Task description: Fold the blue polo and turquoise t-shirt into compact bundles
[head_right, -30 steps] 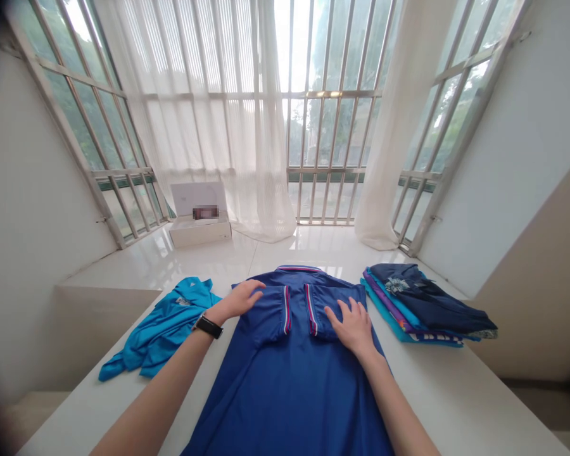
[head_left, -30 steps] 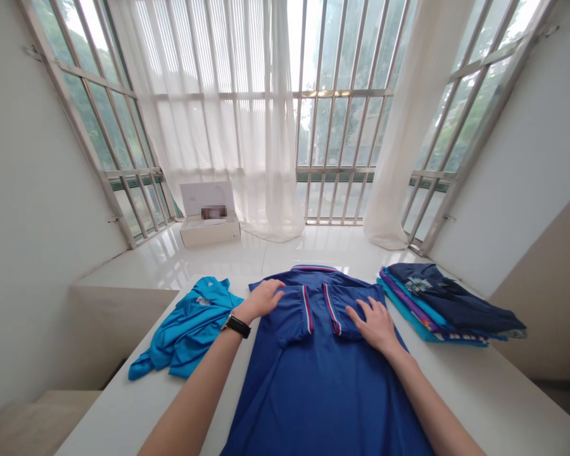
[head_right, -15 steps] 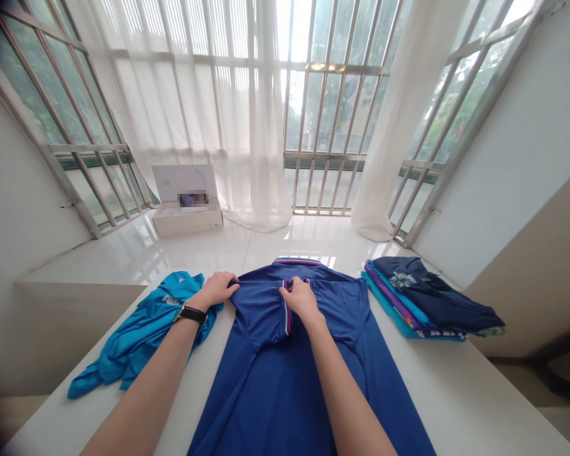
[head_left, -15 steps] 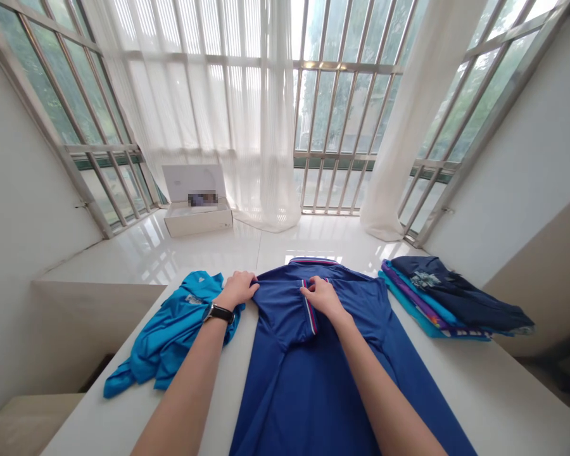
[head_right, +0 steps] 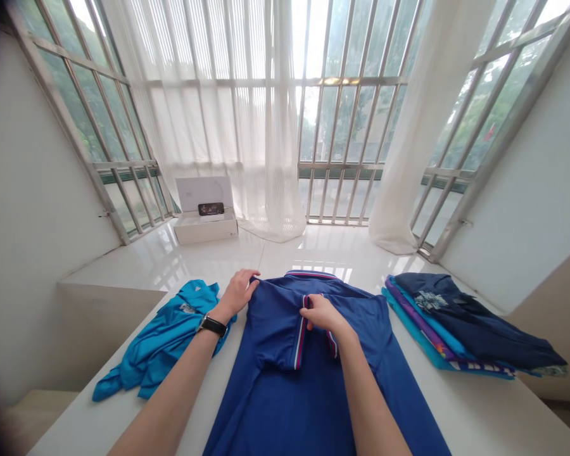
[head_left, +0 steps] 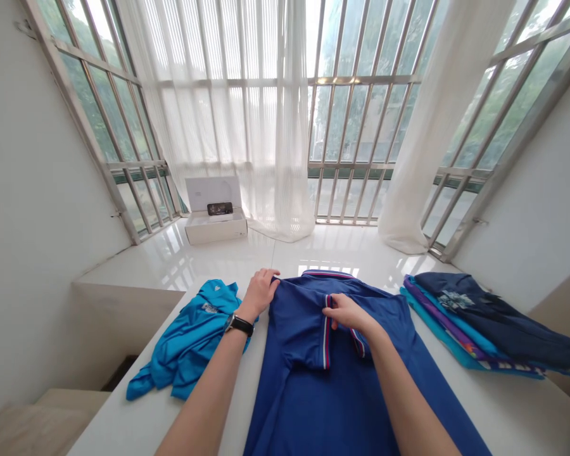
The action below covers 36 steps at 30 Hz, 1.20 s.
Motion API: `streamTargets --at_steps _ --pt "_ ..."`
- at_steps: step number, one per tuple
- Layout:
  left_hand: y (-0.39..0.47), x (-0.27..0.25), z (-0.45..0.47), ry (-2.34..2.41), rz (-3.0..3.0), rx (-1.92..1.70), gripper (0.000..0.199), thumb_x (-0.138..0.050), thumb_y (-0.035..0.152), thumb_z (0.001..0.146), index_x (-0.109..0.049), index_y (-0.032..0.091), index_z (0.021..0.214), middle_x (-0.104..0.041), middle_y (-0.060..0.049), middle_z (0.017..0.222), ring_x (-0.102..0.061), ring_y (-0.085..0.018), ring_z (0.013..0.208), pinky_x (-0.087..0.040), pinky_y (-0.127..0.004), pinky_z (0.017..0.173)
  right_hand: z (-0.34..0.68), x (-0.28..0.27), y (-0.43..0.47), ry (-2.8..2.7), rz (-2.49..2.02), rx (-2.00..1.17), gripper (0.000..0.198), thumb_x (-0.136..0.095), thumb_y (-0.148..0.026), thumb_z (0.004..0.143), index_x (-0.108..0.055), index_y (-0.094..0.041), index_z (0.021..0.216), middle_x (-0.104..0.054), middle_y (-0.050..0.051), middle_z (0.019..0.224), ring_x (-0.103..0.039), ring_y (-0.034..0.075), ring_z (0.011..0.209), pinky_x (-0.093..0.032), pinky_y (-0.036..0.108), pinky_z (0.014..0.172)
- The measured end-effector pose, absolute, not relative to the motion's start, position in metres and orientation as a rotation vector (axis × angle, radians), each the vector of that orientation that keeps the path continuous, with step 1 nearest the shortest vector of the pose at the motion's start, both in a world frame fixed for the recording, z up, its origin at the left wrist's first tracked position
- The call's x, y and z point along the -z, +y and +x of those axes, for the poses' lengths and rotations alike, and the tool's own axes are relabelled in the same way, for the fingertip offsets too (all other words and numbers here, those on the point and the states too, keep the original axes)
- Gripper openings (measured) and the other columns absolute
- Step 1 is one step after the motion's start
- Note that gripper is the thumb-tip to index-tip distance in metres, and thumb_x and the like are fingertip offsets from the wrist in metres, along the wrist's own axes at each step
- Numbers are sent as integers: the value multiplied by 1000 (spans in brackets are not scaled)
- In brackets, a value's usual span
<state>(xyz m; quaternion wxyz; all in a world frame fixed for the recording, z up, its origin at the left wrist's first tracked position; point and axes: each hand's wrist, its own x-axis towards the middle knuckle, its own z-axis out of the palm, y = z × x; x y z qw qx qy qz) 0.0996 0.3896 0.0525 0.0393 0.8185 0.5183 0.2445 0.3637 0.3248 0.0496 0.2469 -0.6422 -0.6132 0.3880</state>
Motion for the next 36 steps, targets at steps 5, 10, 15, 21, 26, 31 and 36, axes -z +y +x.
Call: streamTargets --at_steps 5,10,15,21,26,31,36 --pt "392 -37 99 1545 2478 -575 38 -51 30 97 -51 17 133 -58 -10 136 -51 -20 126 -37 -29 107 373 -46 321 -1725 -1859 -1092 13 -68 -24 74 -59 -19 82 -57 -6 45 -60 14 45 -40 21 47" --pt "393 -37 90 1738 2300 -422 48 -46 46 97 -52 12 129 -65 -18 122 -64 -26 112 -47 -32 91 374 -46 322 -1789 -1837 -1024 9 -61 -28 81 -57 -20 82 -58 -6 48 -63 14 50 -43 22 53" --pt "385 -46 97 1836 2203 -284 48 -46 57 93 -63 16 108 -72 -15 106 -69 -29 100 -50 -32 79 370 -48 323 -1828 -1782 -858 17 -56 -31 83 -54 -21 70 -55 -6 55 -60 12 50 -42 24 57" --pt "367 -48 121 1975 2192 -227 44 -56 51 88 -61 14 110 -70 -19 107 -67 -34 102 -51 -40 82 366 -50 323 -1855 -1754 -787 17 -53 -30 83 -53 -21 68 -51 -7 53 -59 13 50 -40 24 56" --pt "368 -49 121 1979 2200 -249 35 -49 45 94 -60 15 108 -70 -18 108 -67 -34 102 -50 -40 82 370 -48 323 -1871 -1751 -764 18 -55 -30 81 -55 -21 66 -49 -7 49 -54 12 47 -40 25 56" --pt "373 -50 118 1975 2154 -308 31 -43 41 98 -52 16 113 -70 -17 106 -68 -30 100 -50 -35 79 374 -48 325 -1877 -1729 -680 23 -56 -33 81 -55 -21 62 -48 -6 52 -47 11 52 -34 24 53" --pt "372 -44 120 1967 2112 -364 29 -44 37 98 -46 15 116 -71 -16 103 -69 -29 98 -49 -33 77 374 -43 328 -1878 -1763 -600 28 -57 -32 82 -53 -21 57 -53 -4 54 -48 12 55 -33 25 54"
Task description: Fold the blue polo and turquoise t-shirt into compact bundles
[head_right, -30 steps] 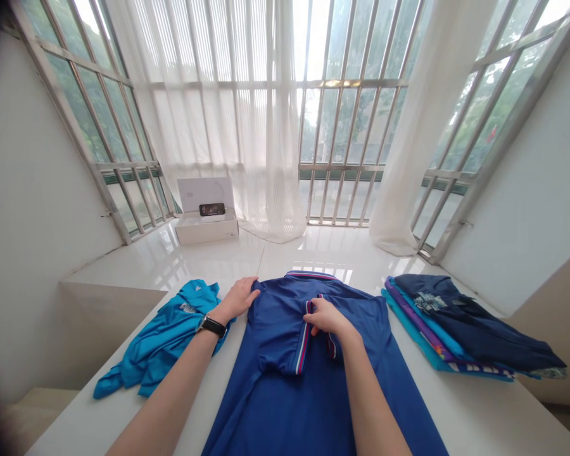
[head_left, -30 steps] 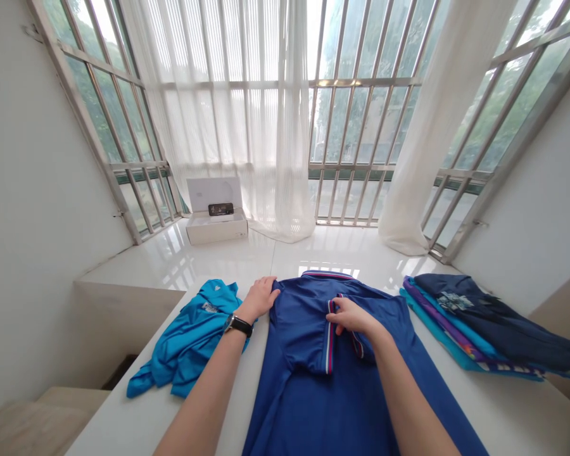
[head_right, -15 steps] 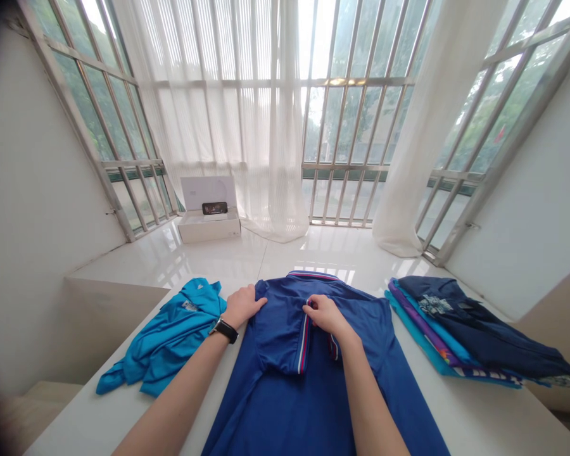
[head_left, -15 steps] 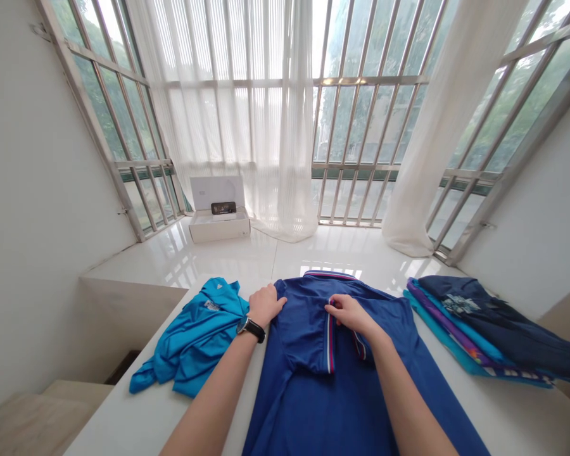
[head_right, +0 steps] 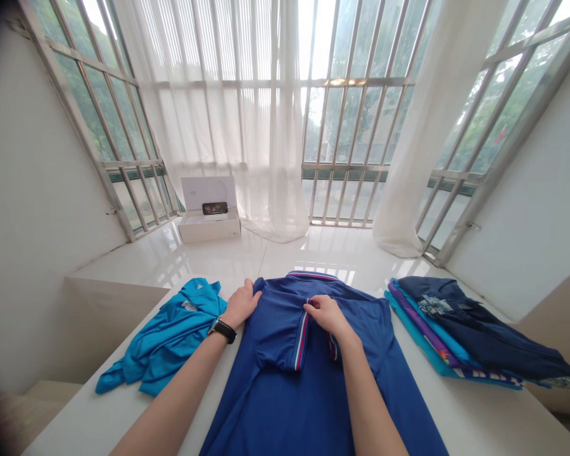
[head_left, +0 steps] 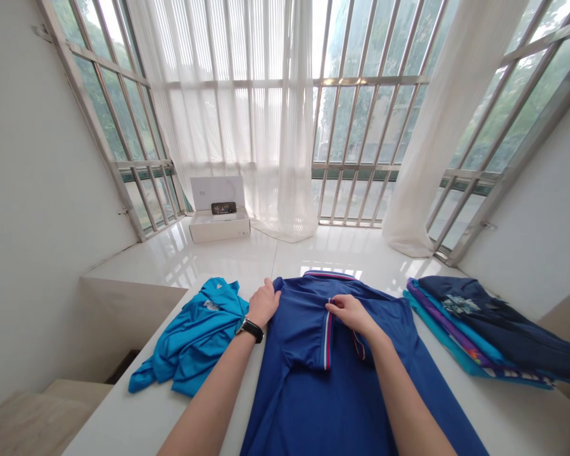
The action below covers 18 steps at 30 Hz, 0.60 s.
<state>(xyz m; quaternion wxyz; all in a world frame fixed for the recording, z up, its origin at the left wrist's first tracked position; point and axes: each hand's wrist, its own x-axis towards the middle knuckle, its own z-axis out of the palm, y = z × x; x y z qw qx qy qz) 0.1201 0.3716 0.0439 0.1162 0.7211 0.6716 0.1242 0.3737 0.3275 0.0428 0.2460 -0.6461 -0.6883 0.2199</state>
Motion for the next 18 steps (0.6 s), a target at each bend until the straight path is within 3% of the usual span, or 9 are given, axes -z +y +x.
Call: streamTargets --at_steps 5,12,15,18 --pt "373 -40 118 1888 2121 -413 38 -48 42 96 -43 15 122 -70 -15 105 -68 -28 101 -49 -32 80 374 -33 330 -1886 -1823 -551 33 -56 -32 84 -50 -22 54 -58 -2 55 -53 14 57 -35 26 57" --pt "370 -61 106 1823 2165 -499 57 -57 37 91 -38 12 138 -52 -20 136 -58 -28 121 -43 -32 98 376 -24 334 -1865 -1905 -483 26 -60 -37 84 -60 -21 63 -65 1 64 -61 17 66 -40 26 62" --pt "349 -89 93 1797 2204 -557 50 -54 37 92 -44 14 135 -54 -17 134 -58 -27 119 -43 -33 100 378 -21 335 -1839 -1933 -457 19 -66 -37 80 -62 -21 70 -68 2 71 -63 17 71 -41 25 63" --pt "296 -124 73 1601 2221 -675 38 -54 39 91 -56 20 123 -64 -9 121 -65 -22 104 -49 -29 91 378 -20 336 -1801 -1963 -451 16 -69 -35 78 -61 -21 79 -68 0 72 -62 16 69 -41 24 62"
